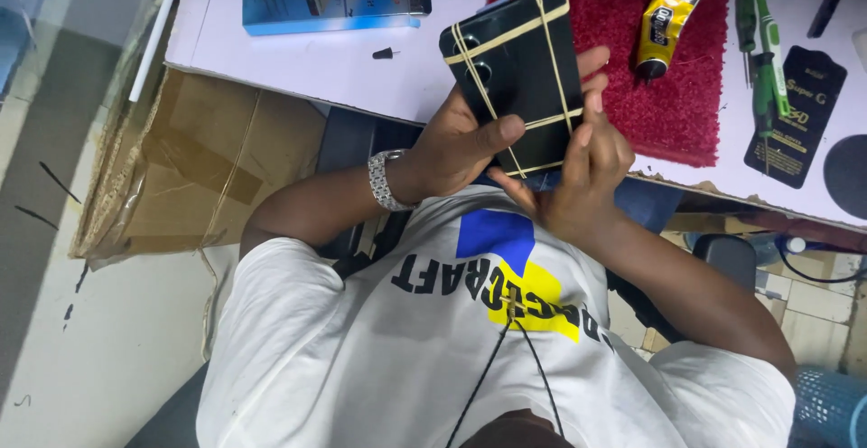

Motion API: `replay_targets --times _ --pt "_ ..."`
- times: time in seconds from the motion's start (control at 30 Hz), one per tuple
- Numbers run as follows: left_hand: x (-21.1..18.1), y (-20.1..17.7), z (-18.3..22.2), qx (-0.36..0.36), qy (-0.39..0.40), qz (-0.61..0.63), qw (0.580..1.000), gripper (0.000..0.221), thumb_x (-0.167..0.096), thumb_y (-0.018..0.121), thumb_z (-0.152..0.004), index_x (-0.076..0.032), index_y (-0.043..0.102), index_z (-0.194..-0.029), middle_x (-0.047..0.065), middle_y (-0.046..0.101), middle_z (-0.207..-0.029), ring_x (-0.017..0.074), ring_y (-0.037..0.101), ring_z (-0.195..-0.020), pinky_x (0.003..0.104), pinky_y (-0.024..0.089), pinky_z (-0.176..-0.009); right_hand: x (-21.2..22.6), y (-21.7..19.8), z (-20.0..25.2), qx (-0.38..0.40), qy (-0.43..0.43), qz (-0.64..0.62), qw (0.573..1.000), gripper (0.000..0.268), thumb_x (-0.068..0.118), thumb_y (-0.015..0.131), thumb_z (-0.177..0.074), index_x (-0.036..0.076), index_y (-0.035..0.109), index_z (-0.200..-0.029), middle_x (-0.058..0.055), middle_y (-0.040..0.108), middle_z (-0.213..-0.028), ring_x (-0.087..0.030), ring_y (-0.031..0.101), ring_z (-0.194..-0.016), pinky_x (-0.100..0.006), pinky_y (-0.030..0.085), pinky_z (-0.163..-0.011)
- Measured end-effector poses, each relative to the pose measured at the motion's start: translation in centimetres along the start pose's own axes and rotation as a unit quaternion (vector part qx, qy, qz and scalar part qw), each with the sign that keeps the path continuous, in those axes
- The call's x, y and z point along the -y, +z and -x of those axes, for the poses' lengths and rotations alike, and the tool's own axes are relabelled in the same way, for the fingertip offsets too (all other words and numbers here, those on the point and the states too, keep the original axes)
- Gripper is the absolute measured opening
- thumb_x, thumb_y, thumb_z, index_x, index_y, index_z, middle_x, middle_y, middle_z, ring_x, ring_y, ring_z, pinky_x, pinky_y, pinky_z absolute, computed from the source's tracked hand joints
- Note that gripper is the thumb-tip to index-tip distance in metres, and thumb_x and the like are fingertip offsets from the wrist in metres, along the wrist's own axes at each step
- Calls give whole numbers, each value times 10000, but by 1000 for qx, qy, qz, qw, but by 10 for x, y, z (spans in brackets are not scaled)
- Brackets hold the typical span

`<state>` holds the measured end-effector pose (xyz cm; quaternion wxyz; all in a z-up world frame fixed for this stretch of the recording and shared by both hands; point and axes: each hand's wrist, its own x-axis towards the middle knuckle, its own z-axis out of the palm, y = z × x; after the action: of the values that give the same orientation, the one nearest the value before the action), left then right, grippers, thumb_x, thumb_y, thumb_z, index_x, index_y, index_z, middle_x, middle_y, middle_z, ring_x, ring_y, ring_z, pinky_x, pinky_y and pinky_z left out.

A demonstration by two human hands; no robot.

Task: Securing a mobile phone screen with rubber bands and sorting through small replacement parts and adhesive strips.

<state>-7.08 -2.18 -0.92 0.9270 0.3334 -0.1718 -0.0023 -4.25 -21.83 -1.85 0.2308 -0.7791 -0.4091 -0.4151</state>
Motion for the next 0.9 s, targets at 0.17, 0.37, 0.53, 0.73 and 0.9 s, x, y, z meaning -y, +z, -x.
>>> replay_targets --times 0.17,0.37,0.53,0.73,0.9 --pt "-5 10 -1 17 8 -24 1000 505 -154 825 -1092 -71 567 -1519 128 667 -1493 285 623 -1427 456 524 -1256 -5 14 22 -48 -21 28 998 1031 678 818 -1062 74 263 -1686 -212 378 -1630 -369 537 -1412 -446 508 -1127" --pt "-29 29 -10 45 -26 26 998 501 -210 763 -1129 -40 523 -1535 203 612 -1539 375 589 -1465 529 492 -1293 -6 6 18 -33 -58 -3 998 1074 796 723 -1052 84 250 -1702 -231 363 -1652 -341 538 -1427 -425 541 -1090" --pt "-31 26 -10 68 -89 119 986 629 -201 700 -1150 27 374 -1638 288 551 -1626 459 575 -1516 600 471 -1347 0 -5 21 0 -52 -75 996 1157 858 619 -1019 68 167 -1734 -230 375 -1678 -352 557 -1419 -457 478 -1119" --pt "-33 24 -9 77 -80 87 990 542 -220 678 -1169 29 430 -1582 318 581 -1568 468 616 -1453 603 498 -1317 1 -3 18 -21 -85 -113 990 1150 864 586 -1011 56 193 -1730 -227 362 -1669 -353 628 -1323 -431 585 -924" --pt "-31 19 -9 112 -88 95 985 451 -223 652 -1196 -35 442 -1548 300 579 -1578 473 601 -1470 624 481 -1317 3 -4 23 -31 -94 -96 990 1137 886 526 -1021 51 212 -1727 -239 397 -1641 -346 630 -1267 -448 561 -897"
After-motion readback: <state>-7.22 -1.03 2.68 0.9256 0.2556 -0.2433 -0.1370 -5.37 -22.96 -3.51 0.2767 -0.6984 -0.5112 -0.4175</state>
